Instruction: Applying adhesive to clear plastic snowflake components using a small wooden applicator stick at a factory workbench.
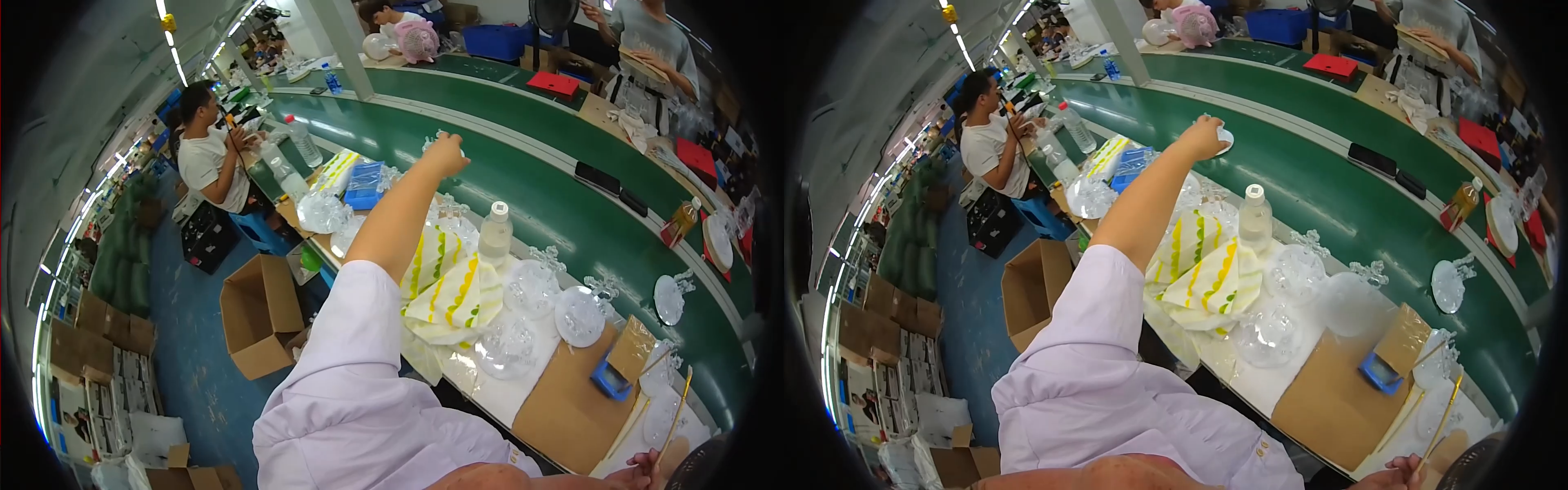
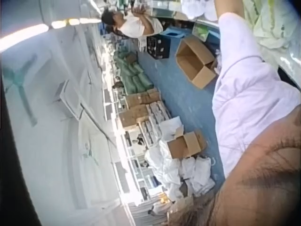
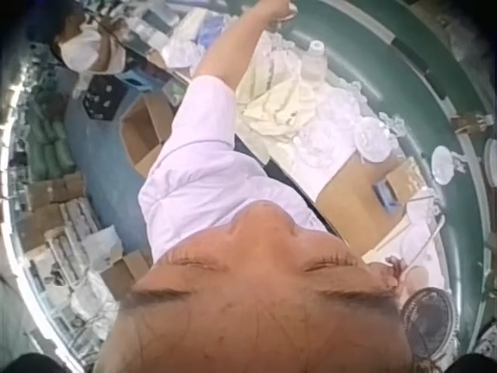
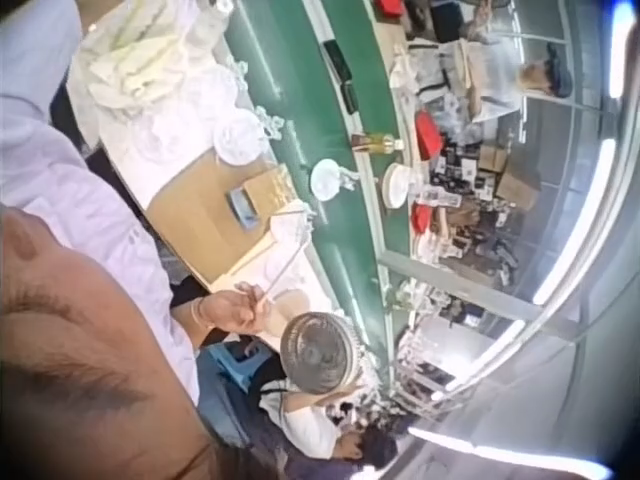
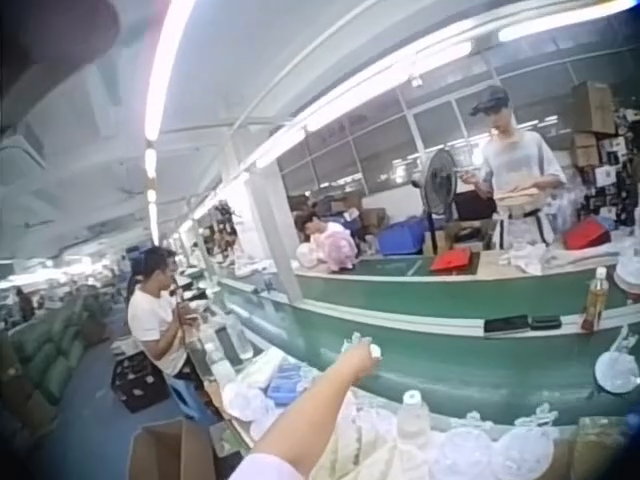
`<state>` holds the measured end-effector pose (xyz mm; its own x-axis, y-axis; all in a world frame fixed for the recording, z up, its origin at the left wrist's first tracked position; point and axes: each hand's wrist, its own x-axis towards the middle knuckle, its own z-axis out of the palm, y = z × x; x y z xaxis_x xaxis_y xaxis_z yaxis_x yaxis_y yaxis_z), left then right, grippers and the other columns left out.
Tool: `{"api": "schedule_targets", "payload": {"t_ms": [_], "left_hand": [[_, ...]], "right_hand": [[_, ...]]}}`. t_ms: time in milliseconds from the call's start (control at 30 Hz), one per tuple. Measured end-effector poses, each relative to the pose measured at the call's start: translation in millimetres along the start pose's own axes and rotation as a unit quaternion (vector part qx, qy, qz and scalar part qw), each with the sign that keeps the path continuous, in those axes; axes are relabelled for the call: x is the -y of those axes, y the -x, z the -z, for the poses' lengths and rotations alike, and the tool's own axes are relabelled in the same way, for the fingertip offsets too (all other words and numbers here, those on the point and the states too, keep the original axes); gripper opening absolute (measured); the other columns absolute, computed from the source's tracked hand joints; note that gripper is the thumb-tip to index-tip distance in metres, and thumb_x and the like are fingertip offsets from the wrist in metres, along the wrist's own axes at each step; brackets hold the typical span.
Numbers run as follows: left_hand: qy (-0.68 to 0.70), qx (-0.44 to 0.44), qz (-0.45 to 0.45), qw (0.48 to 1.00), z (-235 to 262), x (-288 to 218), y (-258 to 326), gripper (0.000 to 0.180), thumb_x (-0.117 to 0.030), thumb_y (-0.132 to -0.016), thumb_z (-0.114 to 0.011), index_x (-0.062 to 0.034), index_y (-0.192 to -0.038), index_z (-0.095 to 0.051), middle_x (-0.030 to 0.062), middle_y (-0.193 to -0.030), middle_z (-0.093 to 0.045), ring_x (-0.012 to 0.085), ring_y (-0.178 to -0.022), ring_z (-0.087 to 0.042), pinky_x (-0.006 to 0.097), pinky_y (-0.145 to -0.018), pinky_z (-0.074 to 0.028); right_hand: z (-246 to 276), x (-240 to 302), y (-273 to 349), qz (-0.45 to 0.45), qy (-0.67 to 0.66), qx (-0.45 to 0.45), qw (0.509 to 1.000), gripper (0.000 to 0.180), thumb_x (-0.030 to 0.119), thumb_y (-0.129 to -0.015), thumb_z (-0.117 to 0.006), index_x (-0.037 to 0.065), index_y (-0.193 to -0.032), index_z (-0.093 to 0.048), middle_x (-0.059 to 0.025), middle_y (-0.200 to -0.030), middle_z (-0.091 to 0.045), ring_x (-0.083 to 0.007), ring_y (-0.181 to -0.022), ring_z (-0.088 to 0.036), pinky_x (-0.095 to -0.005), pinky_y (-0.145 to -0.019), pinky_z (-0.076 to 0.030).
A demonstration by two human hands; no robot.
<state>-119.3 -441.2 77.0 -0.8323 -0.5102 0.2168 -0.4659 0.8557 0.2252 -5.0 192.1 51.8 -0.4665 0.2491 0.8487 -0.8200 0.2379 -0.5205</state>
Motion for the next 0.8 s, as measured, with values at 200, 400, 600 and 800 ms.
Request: {"api": "schedule_targets", "payload": {"t_ms": [200,400,600,800], "left_hand": [[-0.097,0.048,0.030,0.994,-11.5,51.7,-70.7,0.057,-0.015,-0.079,-0.057,-0.0006,-0.132,-0.039,0.0268,-0.135,-0.039,0.0428,-0.117,-0.048,0.043,-0.100,-0.041],[0.062,0.131,0.076,0.986,-41.9,22.5,-104.3,0.069,-0.010,-0.078,-0.061,0.0009,-0.140,-0.031,0.0234,-0.124,-0.055,0.0324,-0.097,-0.064,0.041,-0.082,-0.052],[-0.339,0.103,-0.207,0.912,-80.1,95.4,-140.6,0.016,-0.015,-0.068,-0.070,-0.0037,-0.079,-0.068,0.0185,-0.084,-0.065,0.0357,-0.082,-0.063,0.045,-0.073,-0.051],[-0.070,-0.071,-0.074,0.992,-63.4,43.3,-146.1,0.031,-0.036,-0.080,-0.065,-0.0053,-0.084,-0.068,0.0135,-0.073,-0.068,0.0283,-0.074,-0.066,0.041,-0.069,-0.051]], "right_hand": [[16.4,-11.3,5.5,-0.071,0.039,0.143,0.986,0.040,0.030,-0.099,-0.043,-0.008,-0.111,-0.046,-0.0229,-0.100,-0.054,-0.0304,-0.076,-0.061,-0.0351,-0.056,-0.052],[17.0,6.6,22.7,-0.064,0.123,0.127,0.982,0.030,0.030,-0.100,-0.041,0.006,-0.117,-0.047,-0.0186,-0.105,-0.056,-0.0189,-0.074,-0.051,-0.0317,-0.064,-0.044],[26.4,18.7,11.2,-0.037,0.154,0.160,0.974,0.029,0.031,-0.095,-0.053,0.006,-0.109,-0.054,-0.0193,-0.097,-0.058,-0.0206,-0.073,-0.056,-0.0278,-0.061,-0.046],[29.6,35.7,-2.4,-0.037,0.138,0.135,0.981,0.024,0.025,-0.098,-0.046,0.004,-0.109,-0.048,-0.0213,-0.098,-0.059,-0.0173,-0.068,-0.056,-0.0265,-0.060,-0.048]]}}
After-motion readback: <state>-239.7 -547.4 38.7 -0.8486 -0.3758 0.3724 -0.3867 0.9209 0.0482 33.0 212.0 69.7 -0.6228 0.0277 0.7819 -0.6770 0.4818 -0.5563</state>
